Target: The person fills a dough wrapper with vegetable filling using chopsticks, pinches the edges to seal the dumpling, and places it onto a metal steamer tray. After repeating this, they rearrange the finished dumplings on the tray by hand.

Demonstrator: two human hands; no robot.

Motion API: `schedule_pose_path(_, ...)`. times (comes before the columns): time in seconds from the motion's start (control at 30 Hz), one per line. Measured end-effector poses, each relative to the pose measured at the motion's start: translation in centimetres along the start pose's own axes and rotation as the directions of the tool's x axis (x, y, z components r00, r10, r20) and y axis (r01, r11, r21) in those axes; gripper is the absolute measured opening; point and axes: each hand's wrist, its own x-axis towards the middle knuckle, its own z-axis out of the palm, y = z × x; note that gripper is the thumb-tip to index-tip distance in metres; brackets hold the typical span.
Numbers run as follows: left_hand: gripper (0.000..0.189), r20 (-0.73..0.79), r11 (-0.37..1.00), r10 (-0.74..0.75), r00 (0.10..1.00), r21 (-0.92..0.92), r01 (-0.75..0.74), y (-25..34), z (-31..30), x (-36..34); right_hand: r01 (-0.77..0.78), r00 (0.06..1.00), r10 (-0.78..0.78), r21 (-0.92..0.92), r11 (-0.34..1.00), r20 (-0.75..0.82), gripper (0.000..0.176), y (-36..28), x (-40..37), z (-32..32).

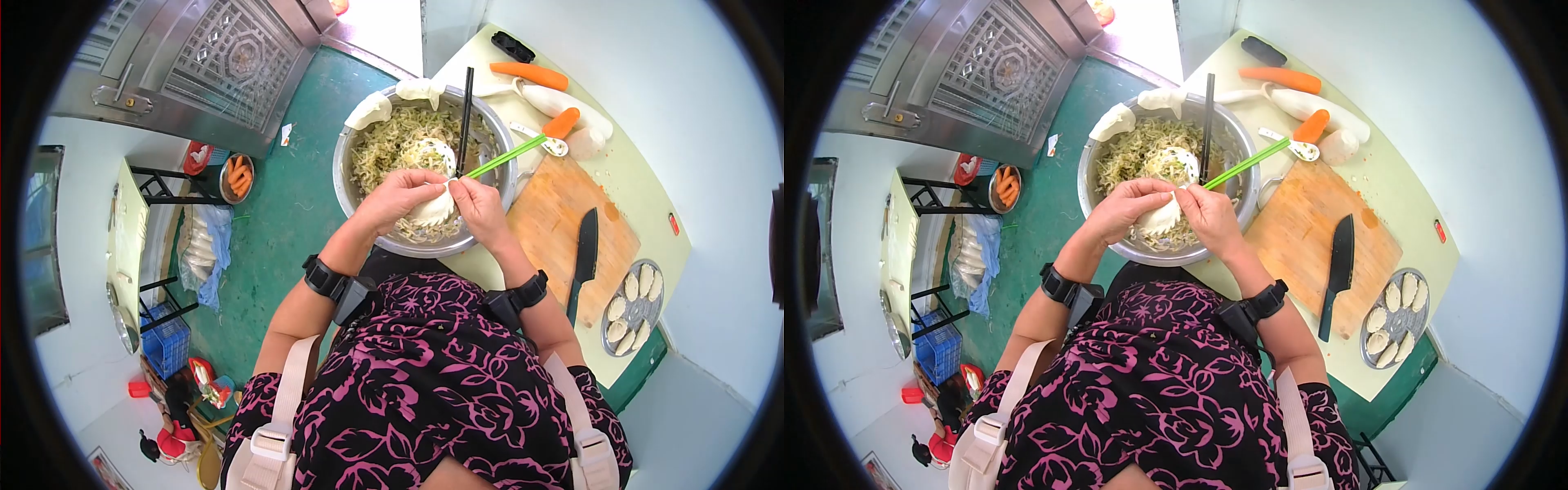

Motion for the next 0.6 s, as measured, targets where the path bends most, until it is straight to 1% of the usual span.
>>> schedule_pose_path(0.13, 0.022, 0.018, 0.995, 0.019, 1.000, 0.101, -0.020, 0.1, -0.2, 0.0, 0.020, 1.000, -0.021, -0.019, 1.000, -0.013, 0.027, 0.2, -0.1, 0.2)
schedule_pose_path(0.23, 0.023, -0.006, 0.986, 0.048, 0.999, 0.163, -0.046, 0.2, -0.2, 0.0, 0.074, 0.997, -0.075, -0.131, 0.989, -0.005, 0.027, 0.3, -0.1, 0.2)
schedule_pose_path(0.33, 0.023, -0.020, 0.982, 0.067, 0.998, 0.179, -0.063, 0.1, -0.2, 0.1, 0.052, 0.999, -0.052, -0.135, 0.989, 0.006, 0.029, 0.3, -0.2, 0.3)
schedule_pose_path(0.43, 0.023, -0.017, 0.980, 0.062, 0.998, 0.190, -0.058, 0.3, -0.5, 0.2, 0.019, 1.000, -0.018, -0.116, 0.993, 0.003, 0.030, -0.4, -0.3, -0.2)
schedule_pose_path(0.53, 0.021, -0.019, 0.988, 0.028, 0.999, 0.155, -0.025, 0.7, -0.6, 0.1, -0.035, 0.996, 0.028, -0.077, 0.996, -0.084, 0.031, -0.5, -0.4, -0.7)
schedule_pose_path(0.6, 0.020, -0.017, 0.994, 0.001, 1.000, 0.105, 0.001, 1.0, -0.5, -0.2, -0.134, 0.990, 0.133, -0.020, 0.991, -0.038, 0.030, -0.1, -0.1, -1.2)
